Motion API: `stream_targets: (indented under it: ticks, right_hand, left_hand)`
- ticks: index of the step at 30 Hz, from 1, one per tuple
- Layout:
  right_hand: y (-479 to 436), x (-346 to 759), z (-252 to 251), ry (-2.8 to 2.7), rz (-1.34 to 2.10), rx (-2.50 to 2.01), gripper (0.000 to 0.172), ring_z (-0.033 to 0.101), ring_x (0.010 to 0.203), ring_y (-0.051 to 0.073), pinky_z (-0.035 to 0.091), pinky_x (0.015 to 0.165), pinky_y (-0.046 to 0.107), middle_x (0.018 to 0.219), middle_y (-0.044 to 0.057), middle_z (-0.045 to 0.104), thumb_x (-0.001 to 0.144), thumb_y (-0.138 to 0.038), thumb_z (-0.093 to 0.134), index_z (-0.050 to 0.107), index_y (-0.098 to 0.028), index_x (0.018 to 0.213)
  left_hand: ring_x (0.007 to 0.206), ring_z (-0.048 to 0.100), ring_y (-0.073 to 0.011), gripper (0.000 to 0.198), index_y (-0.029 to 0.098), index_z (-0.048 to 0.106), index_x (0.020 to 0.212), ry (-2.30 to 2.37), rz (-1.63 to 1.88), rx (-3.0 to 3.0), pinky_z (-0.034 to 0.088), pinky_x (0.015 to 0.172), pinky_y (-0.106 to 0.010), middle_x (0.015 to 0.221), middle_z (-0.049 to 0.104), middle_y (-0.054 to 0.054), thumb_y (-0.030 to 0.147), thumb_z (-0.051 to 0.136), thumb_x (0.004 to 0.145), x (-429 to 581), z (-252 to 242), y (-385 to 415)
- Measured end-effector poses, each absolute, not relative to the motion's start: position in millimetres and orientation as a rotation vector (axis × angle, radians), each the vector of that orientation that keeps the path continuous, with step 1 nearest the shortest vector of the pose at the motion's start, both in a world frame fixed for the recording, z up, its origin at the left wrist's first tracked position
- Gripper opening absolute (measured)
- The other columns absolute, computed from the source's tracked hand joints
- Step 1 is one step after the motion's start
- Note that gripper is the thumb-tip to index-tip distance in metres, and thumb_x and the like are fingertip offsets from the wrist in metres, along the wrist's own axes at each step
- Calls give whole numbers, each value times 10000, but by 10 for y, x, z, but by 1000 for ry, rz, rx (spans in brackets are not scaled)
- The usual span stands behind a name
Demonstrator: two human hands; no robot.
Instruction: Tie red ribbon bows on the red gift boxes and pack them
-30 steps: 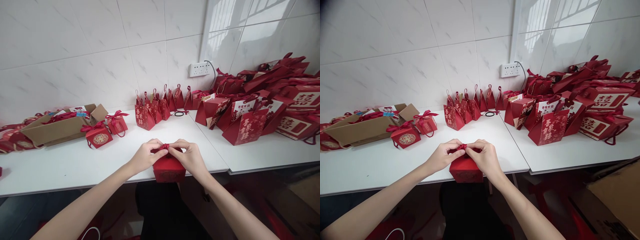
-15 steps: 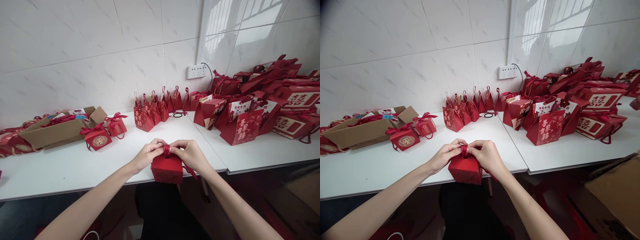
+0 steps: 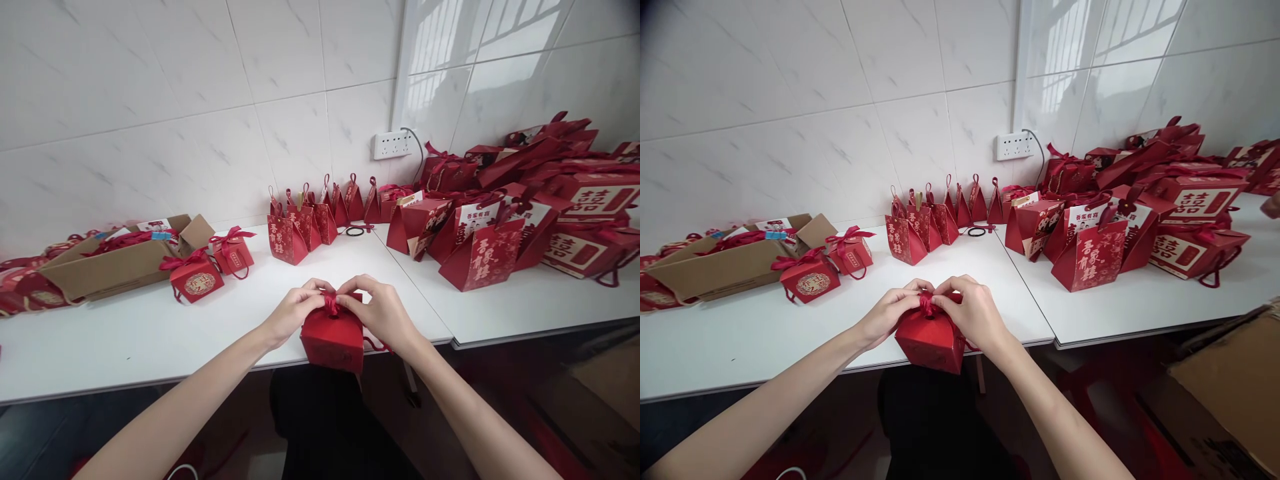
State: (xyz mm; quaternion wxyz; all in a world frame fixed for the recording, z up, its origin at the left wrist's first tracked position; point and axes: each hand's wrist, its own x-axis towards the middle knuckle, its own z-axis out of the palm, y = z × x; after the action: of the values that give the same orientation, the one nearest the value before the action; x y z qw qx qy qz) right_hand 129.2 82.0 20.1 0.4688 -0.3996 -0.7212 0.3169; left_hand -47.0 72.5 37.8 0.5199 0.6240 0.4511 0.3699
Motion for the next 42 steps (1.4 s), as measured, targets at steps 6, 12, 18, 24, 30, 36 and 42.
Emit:
stream_targets:
  ticks: [6, 12, 18, 24, 30, 36, 42]
  right_hand:
    - [619, 1366, 238, -1816, 346, -785, 96, 613, 850, 189, 501, 768, 337, 840, 47, 674, 835, -168, 588, 672, -213, 826]
    - [560, 1344, 184, -1957, 108, -883, 40, 580, 783, 185, 450, 757, 373, 810, 32, 665, 781, -163, 684, 699, -201, 782]
    - [619, 1291, 146, -1965, 23, -902, 45, 581, 786, 176, 433, 762, 365, 834, 37, 669, 821, -214, 653, 695, -206, 809]
    - [644, 1270, 164, -2012, -70, -866, 111, 583, 778, 179, 420, 767, 364, 815, 48, 660, 852, -193, 608, 673, -182, 763]
    - [672, 1329, 210, -2088, -115, -859, 164, 573, 767, 174, 404, 774, 371, 812, 49, 658, 869, -149, 560, 678, -183, 761]
    - [612, 1441, 243, -2138, -163, -813, 193, 550, 792, 181, 391, 757, 363, 842, 65, 670, 893, -133, 525, 697, -179, 818]
    - [486, 1588, 266, -2187, -347, -867, 238, 547, 792, 191, 334, 750, 381, 863, 71, 661, 897, -87, 476, 684, -183, 834]
  left_hand:
    - [948, 538, -173, 231, 144, 686, 640, 1089, 913, 1455, 436, 845, -266, 1107, 546, -68, 260, 522, 754, -454, 385, 721]
    - [944, 525, -174, 230, 137, 648, 599, 1083, 926, 1431, 427, 802, -264, 1092, 546, -67, 263, 525, 748, -454, 370, 713]
    - [935, 545, -183, 251, 137, 626, 582, 1089, 997, 1427, 438, 772, -267, 1121, 560, -75, 283, 529, 762, -455, 339, 657]
    - [1004, 542, -206, 276, 167, 658, 628, 1220, 1060, 1734, 392, 923, -329, 1039, 594, -64, 273, 479, 809, -414, 370, 585]
    - [1030, 534, -230, 302, 171, 631, 602, 1349, 1138, 1756, 407, 904, -350, 1052, 587, -68, 302, 483, 831, -430, 319, 563]
    - [966, 511, -212, 186, 185, 634, 714, 1462, 1240, 1965, 411, 885, -358, 953, 543, -62, 276, 517, 827, -479, 268, 495]
    - [855, 523, -168, 136, 192, 618, 764, 1516, 1263, 2071, 442, 810, -312, 916, 513, -41, 245, 516, 837, -540, 207, 436]
